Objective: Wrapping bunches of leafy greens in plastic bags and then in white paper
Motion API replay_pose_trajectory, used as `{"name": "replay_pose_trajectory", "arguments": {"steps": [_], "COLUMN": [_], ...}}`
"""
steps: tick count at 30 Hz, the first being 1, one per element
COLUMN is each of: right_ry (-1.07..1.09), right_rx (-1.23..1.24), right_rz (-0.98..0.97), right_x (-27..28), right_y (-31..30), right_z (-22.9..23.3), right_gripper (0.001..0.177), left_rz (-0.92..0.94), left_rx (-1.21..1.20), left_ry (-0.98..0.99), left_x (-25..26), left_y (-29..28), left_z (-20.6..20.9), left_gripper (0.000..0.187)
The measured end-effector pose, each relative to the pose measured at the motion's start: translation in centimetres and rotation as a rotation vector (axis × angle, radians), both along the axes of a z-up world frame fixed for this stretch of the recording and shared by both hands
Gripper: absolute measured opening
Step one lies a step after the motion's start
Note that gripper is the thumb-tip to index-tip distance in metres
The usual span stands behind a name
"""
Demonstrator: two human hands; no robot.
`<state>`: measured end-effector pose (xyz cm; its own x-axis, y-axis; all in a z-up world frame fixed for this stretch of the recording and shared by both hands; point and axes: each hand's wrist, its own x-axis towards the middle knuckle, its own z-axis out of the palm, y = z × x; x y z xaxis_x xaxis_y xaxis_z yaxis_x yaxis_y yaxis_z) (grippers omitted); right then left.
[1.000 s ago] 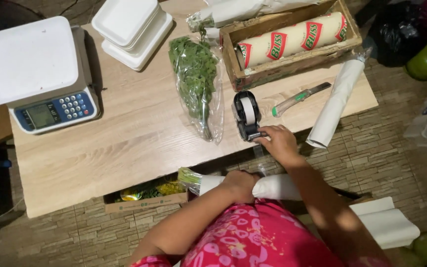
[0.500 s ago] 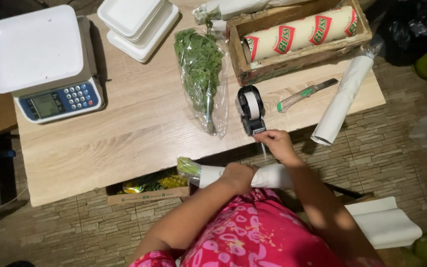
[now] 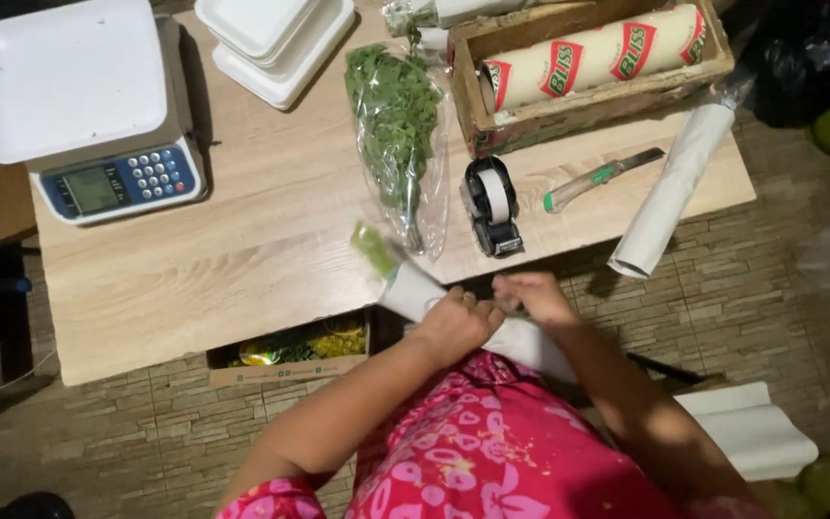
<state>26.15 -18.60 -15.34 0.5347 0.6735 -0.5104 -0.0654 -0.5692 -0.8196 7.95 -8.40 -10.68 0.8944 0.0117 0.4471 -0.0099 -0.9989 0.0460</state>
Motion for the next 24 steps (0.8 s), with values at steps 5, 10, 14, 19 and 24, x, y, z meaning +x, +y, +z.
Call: {"name": "replay_pose_trajectory", "arguments": {"steps": [5,10,14,19,24], "right_ry": [0.311,0.563,0.817,1.128,1.438], "right_rx": [-0.141,-0.015,0.102,0.247,0.386], "right_rz": [0.039,0.158,0.280,0.433,0.594], "right_x": [1.4,1.1,1.5,2.2,2.5], "right_y": [-4.3,-3.7,-3.8,-4.3,-3.9], "right_z": [-13.0,-8.3,-7.1,-3.5,3.5], "right_gripper": [0.020,0.035,0.051,0.072,0.094], "left_rz": [-0.227,-0.342,-0.353,-0.291,-0.180], "left_rx": [0.071,0.125,0.154,0.200,0.218], "left_ry": [-0.243,-0.440,-0.634,-0.770,-0.835], "left_x": [0.7,1.4,2.4,4.0,4.5], "left_y": [2.5,4.1,4.6,5.4,5.9], "left_z": [4.7,10.6,14.7,14.4,12.4], "left_gripper": [0.008,0.012,0.022,0.040,0.040]}}
